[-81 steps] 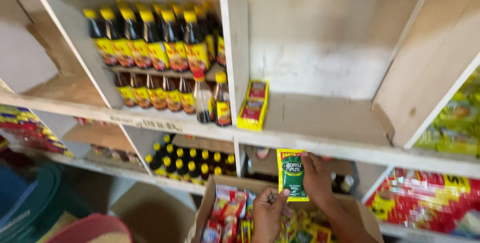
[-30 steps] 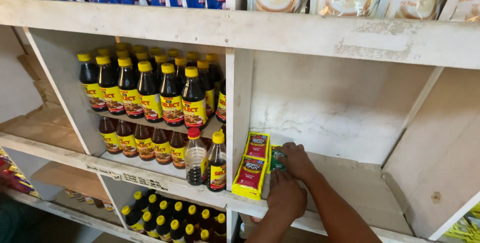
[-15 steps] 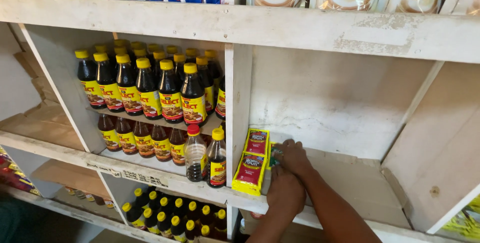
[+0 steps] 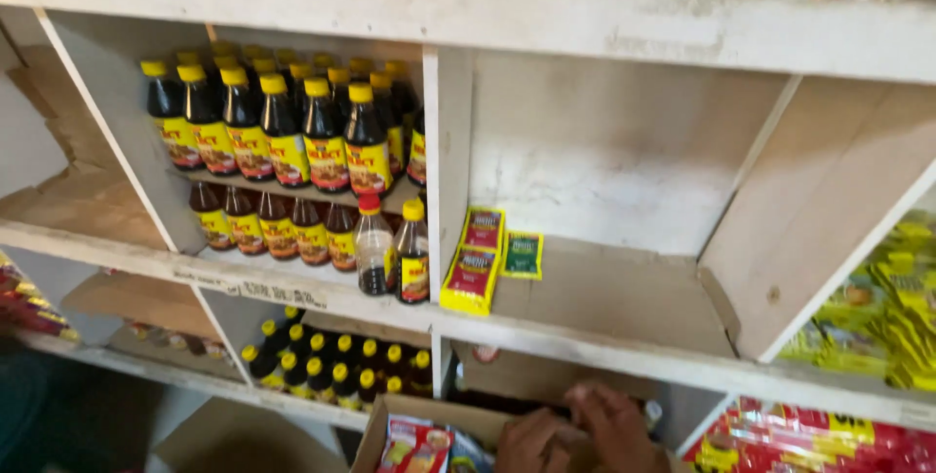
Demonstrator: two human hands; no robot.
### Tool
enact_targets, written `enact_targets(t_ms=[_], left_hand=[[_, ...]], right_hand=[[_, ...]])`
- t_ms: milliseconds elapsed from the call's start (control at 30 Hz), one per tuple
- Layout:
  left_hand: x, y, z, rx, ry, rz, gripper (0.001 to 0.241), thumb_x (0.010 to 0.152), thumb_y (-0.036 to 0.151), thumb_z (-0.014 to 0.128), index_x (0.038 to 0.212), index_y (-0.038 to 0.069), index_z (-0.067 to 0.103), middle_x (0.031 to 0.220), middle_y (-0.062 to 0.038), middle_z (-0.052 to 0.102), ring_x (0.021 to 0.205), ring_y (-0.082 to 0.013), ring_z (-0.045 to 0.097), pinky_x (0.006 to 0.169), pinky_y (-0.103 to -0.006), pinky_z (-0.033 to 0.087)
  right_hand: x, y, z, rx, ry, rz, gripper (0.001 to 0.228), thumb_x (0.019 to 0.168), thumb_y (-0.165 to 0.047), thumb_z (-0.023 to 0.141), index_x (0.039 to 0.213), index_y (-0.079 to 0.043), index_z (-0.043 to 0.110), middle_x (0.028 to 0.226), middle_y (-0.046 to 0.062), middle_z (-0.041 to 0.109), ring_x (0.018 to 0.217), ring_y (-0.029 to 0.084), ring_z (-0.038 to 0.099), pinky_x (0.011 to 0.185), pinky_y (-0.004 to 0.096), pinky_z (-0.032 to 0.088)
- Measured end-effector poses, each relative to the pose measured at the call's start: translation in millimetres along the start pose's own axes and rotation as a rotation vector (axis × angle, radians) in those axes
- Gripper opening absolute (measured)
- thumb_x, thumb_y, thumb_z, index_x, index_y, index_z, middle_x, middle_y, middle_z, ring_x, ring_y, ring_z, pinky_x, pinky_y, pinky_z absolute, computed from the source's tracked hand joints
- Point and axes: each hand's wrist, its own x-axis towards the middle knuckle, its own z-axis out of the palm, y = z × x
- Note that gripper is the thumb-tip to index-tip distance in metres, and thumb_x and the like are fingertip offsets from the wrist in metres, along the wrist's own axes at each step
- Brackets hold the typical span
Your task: Organizing and placing small seasoning packets from a box onto grocery store shelves.
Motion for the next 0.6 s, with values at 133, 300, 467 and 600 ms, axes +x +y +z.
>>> enact_targets(t_ms=[133,300,467,600], left_hand=[[-116.6,-63.3,34.5,-0.026,-0.116,-0.329,0.011,0.087,0.009,0.067,0.096,0.007,0.074,0.089,-0.016,0.076,0.08,-0.0336,0.077,0.071,-0.0451,0.062],[-222.0,-103.0,64.4,0.11,0.007,-0.249,0.02,0.082,0.005,0.066,0.094,0.016,0.078,0.093,-0.014,0.081,0.083,-0.0316,0.079,0.073,-0.0455,0.063],[-165.7,-39.6,28.1,0.111,-0.211,-0.542,0.018,0.087,0.008,0.066,0.104,0.011,0.073,0.1,-0.014,0.079,0.087,-0.0351,0.075,0.077,-0.0458,0.06],[-175.4,-32.8,26.3,0.017,-0.104,-0.679,0.017,0.095,0.013,0.062,0.108,0.008,0.071,0.094,-0.014,0.077,0.085,-0.0279,0.077,0.076,-0.0379,0.06]], right_hand=[[-59.2,195.3,-19.2,-0.524,-0.059,0.109,0.022,0.093,-0.029,0.071,0.098,-0.008,0.073,0.078,0.009,0.07,0.069,0.023,0.069,0.066,0.036,0.058],[-115.3,304.5,-0.8,-1.023,-0.117,-0.769,0.032,0.097,-0.034,0.057,0.112,-0.014,0.077,0.104,0.017,0.071,0.086,0.036,0.067,0.072,0.049,0.054],[-110.7,204.3,11.1,-0.546,-0.185,0.108,0.027,0.096,-0.031,0.062,0.107,-0.01,0.072,0.1,0.015,0.075,0.096,0.034,0.071,0.085,0.044,0.055],[-121.7,226.1,1.4,-0.603,-0.057,0.046,0.03,0.09,-0.031,0.066,0.108,-0.008,0.071,0.097,0.018,0.075,0.089,0.036,0.072,0.084,0.043,0.056]])
